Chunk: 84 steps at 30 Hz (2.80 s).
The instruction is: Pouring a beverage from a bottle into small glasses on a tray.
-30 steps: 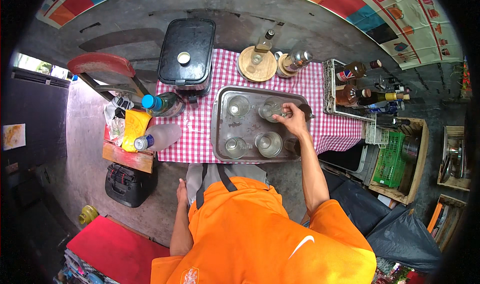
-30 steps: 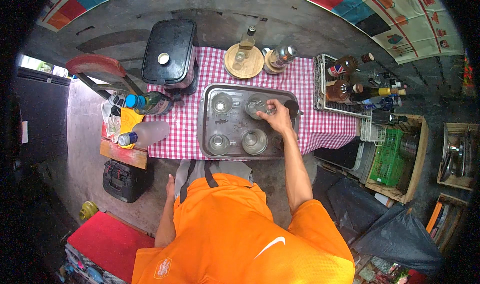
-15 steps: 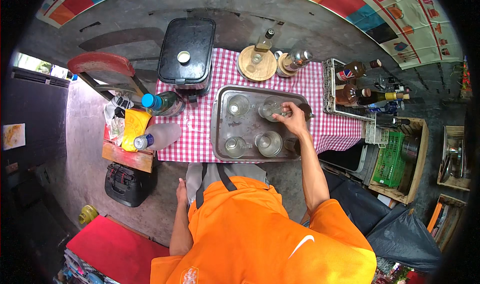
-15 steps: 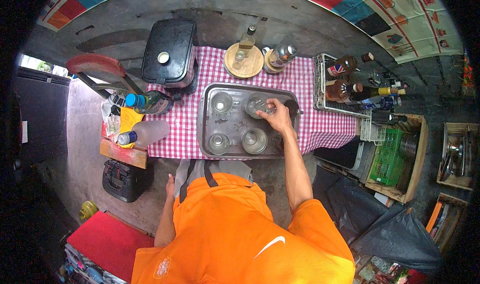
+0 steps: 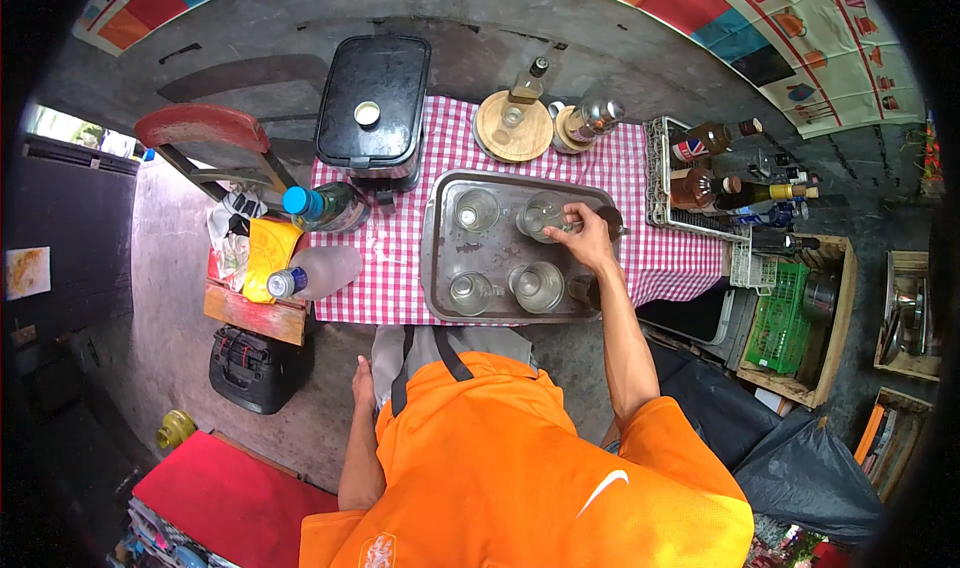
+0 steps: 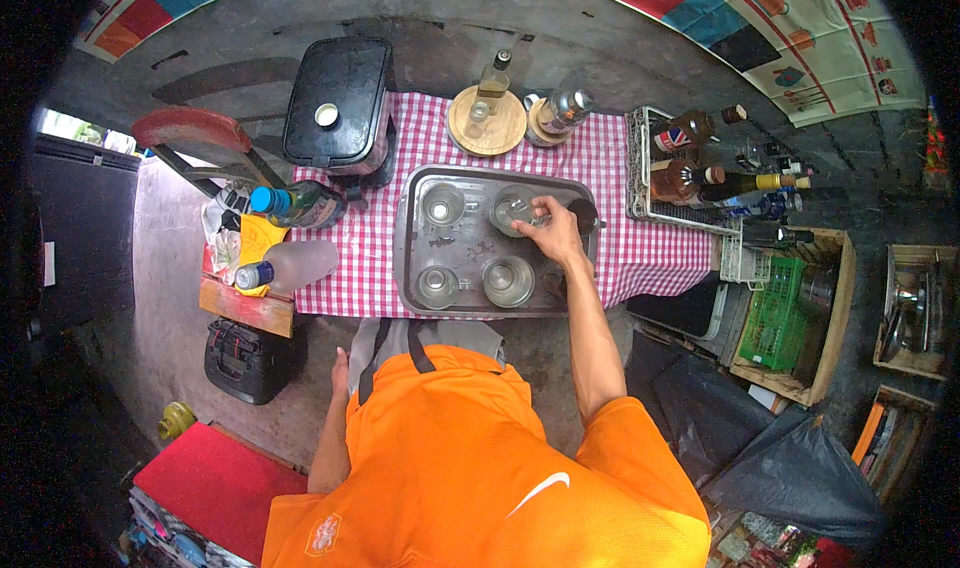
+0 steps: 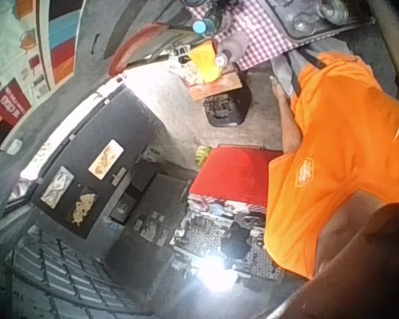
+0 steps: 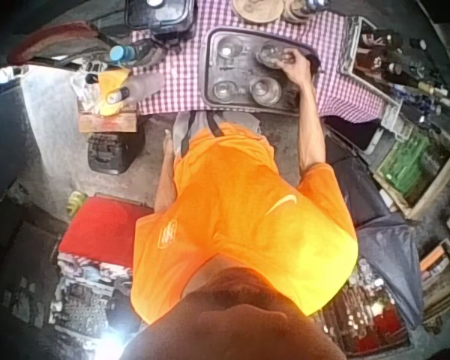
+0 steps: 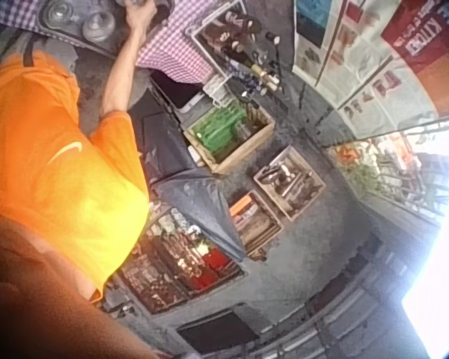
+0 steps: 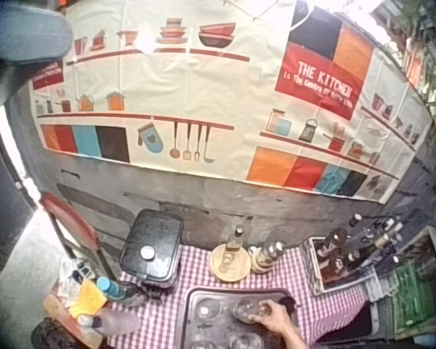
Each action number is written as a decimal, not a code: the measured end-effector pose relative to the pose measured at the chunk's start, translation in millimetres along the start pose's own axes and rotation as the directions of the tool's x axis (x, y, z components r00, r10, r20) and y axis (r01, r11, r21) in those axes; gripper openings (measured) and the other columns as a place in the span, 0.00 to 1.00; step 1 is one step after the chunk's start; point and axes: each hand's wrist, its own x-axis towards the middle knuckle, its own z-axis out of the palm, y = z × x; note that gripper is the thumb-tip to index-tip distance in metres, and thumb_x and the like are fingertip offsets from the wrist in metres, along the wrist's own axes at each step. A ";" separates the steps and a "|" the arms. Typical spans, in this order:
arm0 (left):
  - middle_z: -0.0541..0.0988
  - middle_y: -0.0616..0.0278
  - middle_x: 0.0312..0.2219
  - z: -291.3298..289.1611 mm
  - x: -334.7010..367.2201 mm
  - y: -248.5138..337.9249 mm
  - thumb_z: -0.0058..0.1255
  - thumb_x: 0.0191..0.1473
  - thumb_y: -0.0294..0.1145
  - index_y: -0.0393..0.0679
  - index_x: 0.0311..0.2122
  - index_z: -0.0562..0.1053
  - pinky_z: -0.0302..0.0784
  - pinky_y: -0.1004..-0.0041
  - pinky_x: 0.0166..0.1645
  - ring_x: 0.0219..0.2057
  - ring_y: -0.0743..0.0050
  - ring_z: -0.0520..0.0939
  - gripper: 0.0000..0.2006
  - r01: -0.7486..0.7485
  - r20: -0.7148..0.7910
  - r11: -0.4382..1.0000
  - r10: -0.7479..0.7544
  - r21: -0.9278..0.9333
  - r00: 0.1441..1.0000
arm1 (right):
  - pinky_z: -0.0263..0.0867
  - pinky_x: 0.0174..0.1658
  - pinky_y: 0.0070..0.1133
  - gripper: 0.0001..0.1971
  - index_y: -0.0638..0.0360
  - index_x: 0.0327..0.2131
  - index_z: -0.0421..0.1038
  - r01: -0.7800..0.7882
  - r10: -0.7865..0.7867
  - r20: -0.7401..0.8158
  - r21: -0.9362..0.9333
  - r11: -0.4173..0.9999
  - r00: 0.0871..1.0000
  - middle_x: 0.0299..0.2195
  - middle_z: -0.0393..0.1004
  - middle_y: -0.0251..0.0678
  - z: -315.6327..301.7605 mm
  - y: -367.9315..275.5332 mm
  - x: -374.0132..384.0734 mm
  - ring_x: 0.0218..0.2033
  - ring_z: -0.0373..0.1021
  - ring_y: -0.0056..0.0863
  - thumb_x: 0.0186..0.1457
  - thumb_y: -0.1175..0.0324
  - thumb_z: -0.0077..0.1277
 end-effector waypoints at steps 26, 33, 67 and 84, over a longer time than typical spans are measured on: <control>0.73 0.51 0.46 0.9 7.4 -10.0 0.28 0.56 0.64 0.36 0.49 0.70 0.62 0.69 0.55 0.49 0.61 0.71 0.37 -0.008 0.014 1.000 0.008 -0.030 1.000 | 0.67 0.40 0.25 0.32 0.63 0.43 0.69 -0.008 0.008 -0.004 -0.070 0.997 1.000 0.34 0.74 0.40 -0.6 -7.4 -0.5 0.35 0.71 0.28 0.34 0.56 0.68; 0.73 0.50 0.47 1.5 7.1 -9.3 0.28 0.57 0.63 0.36 0.50 0.69 0.61 0.69 0.55 0.50 0.61 0.71 0.36 0.010 0.030 0.998 -0.008 -0.056 1.000 | 0.67 0.40 0.26 0.32 0.63 0.43 0.70 -0.021 0.021 -0.001 -0.085 0.996 1.000 0.34 0.74 0.40 -0.4 -8.4 0.9 0.36 0.72 0.30 0.34 0.55 0.68; 0.73 0.50 0.46 0.0 -4.0 -0.3 0.28 0.56 0.63 0.36 0.48 0.71 0.62 0.67 0.54 0.50 0.59 0.71 0.36 -0.011 0.012 1.000 0.011 -0.001 1.000 | 0.67 0.42 0.26 0.30 0.60 0.43 0.73 0.059 -0.074 -0.103 -0.139 0.988 0.992 0.34 0.74 0.44 10.6 -9.4 1.0 0.37 0.72 0.34 0.31 0.61 0.67; 0.69 0.51 0.51 -39.6 17.2 -42.9 0.32 0.55 0.65 0.35 0.55 0.63 0.62 0.67 0.57 0.52 0.61 0.69 0.39 0.162 0.118 0.906 -0.125 -0.392 0.985 | 0.66 0.41 0.29 0.27 0.60 0.40 0.74 0.004 -0.045 -0.190 -0.210 0.978 0.981 0.34 0.73 0.41 -4.5 -14.8 -42.8 0.37 0.71 0.36 0.32 0.59 0.65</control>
